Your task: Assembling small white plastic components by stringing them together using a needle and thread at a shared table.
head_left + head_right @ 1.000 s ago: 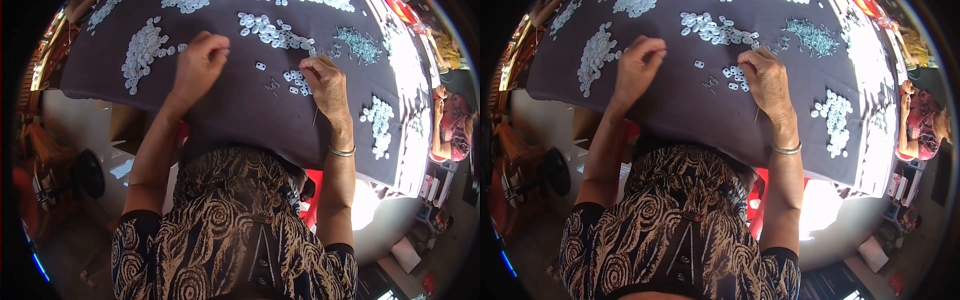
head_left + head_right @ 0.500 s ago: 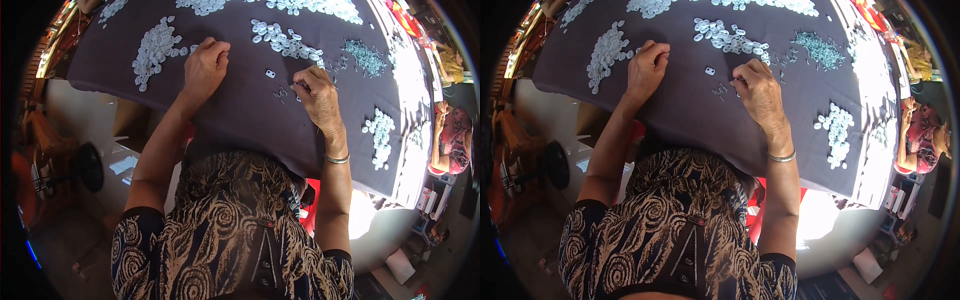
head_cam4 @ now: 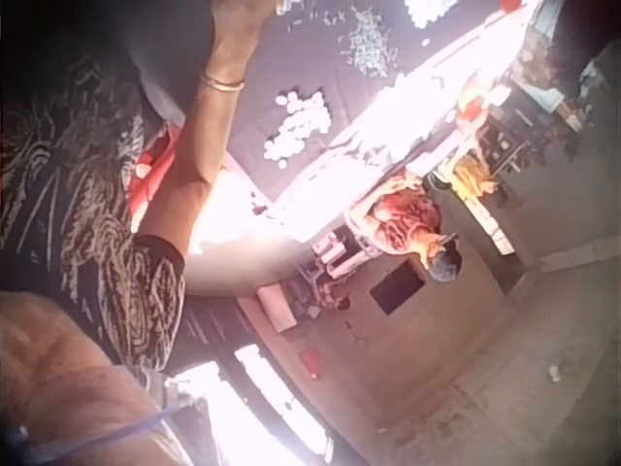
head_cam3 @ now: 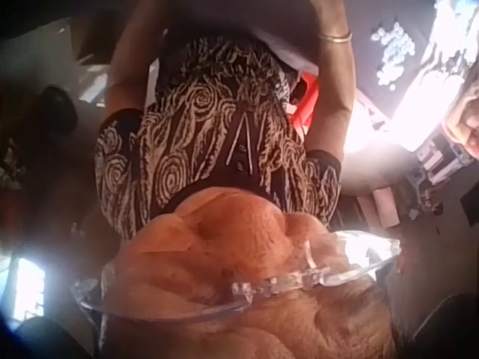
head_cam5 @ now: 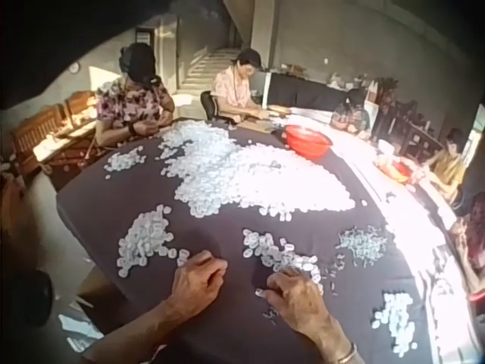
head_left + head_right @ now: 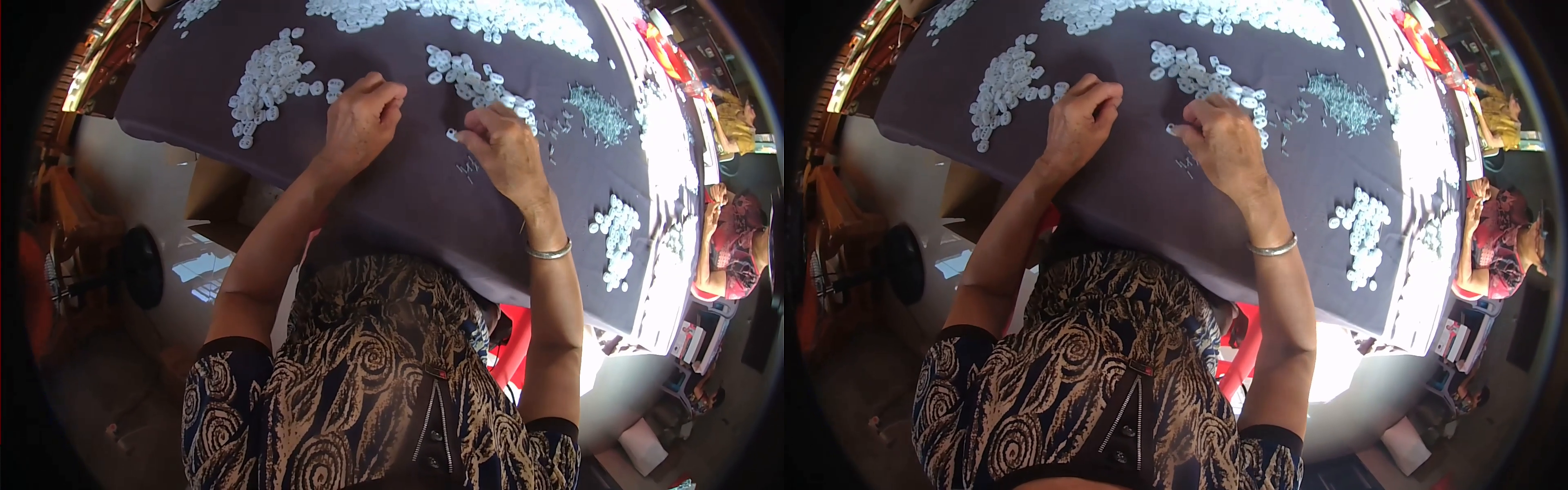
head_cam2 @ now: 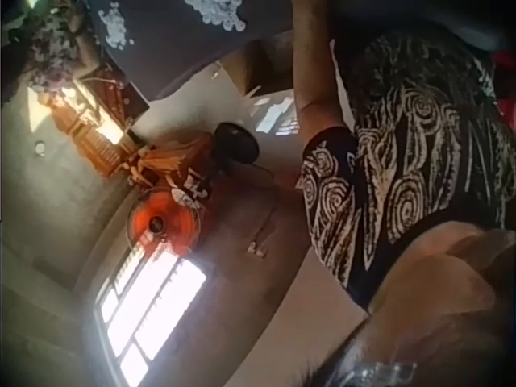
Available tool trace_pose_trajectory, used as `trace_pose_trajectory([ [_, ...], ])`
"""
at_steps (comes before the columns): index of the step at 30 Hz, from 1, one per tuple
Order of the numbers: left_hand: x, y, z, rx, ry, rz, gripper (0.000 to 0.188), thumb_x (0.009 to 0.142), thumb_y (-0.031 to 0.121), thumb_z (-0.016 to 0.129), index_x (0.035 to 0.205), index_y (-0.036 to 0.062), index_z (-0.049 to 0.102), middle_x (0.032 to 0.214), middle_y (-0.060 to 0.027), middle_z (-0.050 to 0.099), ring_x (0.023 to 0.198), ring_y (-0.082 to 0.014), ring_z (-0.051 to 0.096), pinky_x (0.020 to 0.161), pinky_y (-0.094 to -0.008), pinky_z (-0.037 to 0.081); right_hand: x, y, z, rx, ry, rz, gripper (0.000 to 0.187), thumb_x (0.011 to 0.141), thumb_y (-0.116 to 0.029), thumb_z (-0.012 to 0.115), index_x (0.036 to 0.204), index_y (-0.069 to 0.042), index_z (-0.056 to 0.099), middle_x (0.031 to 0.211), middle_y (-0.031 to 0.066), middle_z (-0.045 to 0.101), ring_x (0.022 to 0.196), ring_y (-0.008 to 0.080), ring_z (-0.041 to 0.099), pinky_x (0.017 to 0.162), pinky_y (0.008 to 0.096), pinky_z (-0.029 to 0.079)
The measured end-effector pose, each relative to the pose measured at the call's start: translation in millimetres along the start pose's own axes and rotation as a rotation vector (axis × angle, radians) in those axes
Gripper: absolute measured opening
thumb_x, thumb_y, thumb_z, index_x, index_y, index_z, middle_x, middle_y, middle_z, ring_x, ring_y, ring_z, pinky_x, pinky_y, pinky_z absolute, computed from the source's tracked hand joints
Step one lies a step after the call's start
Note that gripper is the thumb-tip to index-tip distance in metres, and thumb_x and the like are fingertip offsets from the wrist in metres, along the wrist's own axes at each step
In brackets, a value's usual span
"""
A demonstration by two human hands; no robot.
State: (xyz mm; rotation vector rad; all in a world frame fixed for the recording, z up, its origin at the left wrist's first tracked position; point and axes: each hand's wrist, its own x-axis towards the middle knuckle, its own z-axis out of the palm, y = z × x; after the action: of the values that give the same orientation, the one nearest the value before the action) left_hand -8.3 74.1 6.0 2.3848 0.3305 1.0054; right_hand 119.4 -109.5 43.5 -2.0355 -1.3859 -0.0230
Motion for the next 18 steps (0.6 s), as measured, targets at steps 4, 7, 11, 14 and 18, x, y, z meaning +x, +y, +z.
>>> trace_pose_trajectory([
  [4, 1.9, 4.6, 2.0, -0.063, -0.009, 0.065, 0.014, 0.07, -0.001, 0.062, 0.082, 0.0064, 0.06, 0.075, -0.009, 0.052, 0.07, -0.0283, 0.057, 0.061, -0.0388, 0.046, 12.2, 1.8, 10.6, 0.042, -0.076, -0.033, 0.016, 0.073, -0.005, 0.072, 0.078, 0.0, 0.058, 0.073, 0.0099, 0.058, 0.063, 0.0234, 0.058, 0.057, 0.0339, 0.044],
  [7, -5.0, 10.9, 5.8, -0.106, -0.031, 0.079, 0.014, 0.071, -0.005, 0.06, 0.081, 0.0048, 0.059, 0.073, -0.0087, 0.052, 0.068, -0.027, 0.057, 0.059, -0.036, 0.046, 2.9, 1.0, 14.0, 0.144, -0.099, 0.054, 0.017, 0.071, 0.0, 0.072, 0.076, -0.001, 0.056, 0.067, 0.0094, 0.055, 0.06, 0.0225, 0.055, 0.056, 0.034, 0.043],
  [11, -15.6, 30.9, 7.1, -0.309, -0.045, 0.003, 0.006, 0.082, -0.002, 0.059, 0.083, 0.0036, 0.059, 0.075, -0.0064, 0.057, 0.067, -0.0205, 0.058, 0.059, -0.0317, 0.046, -6.6, -10.1, 11.2, 0.216, -0.039, 0.007, 0.019, 0.069, 0.001, 0.074, 0.077, -0.001, 0.057, 0.074, 0.0109, 0.059, 0.063, 0.0271, 0.059, 0.056, 0.0351, 0.045],
  [14, -13.6, 43.2, 11.2, -0.86, -0.264, -0.361, 0.007, 0.092, 0.008, 0.054, 0.091, 0.0036, 0.06, 0.08, -0.0023, 0.06, 0.069, -0.0138, 0.058, 0.062, -0.0275, 0.046, -8.8, -13.0, 6.4, 0.474, 0.037, 0.048, 0.016, 0.072, 0.004, 0.072, 0.077, -0.001, 0.058, 0.072, 0.0056, 0.057, 0.06, 0.016, 0.057, 0.057, 0.0281, 0.047],
  [18, -11.1, 53.2, 8.7, -1.46, -0.562, -0.685, 0.019, 0.098, 0.021, 0.049, 0.104, 0.0056, 0.058, 0.085, -0.0003, 0.061, 0.074, -0.0092, 0.056, 0.066, -0.0243, 0.045, -4.0, -13.3, 3.8, 0.85, 0.02, 0.07, 0.014, 0.075, 0.006, 0.071, 0.079, -0.003, 0.06, 0.079, 0.0016, 0.055, 0.068, 0.0103, 0.057, 0.063, 0.0233, 0.049],
])
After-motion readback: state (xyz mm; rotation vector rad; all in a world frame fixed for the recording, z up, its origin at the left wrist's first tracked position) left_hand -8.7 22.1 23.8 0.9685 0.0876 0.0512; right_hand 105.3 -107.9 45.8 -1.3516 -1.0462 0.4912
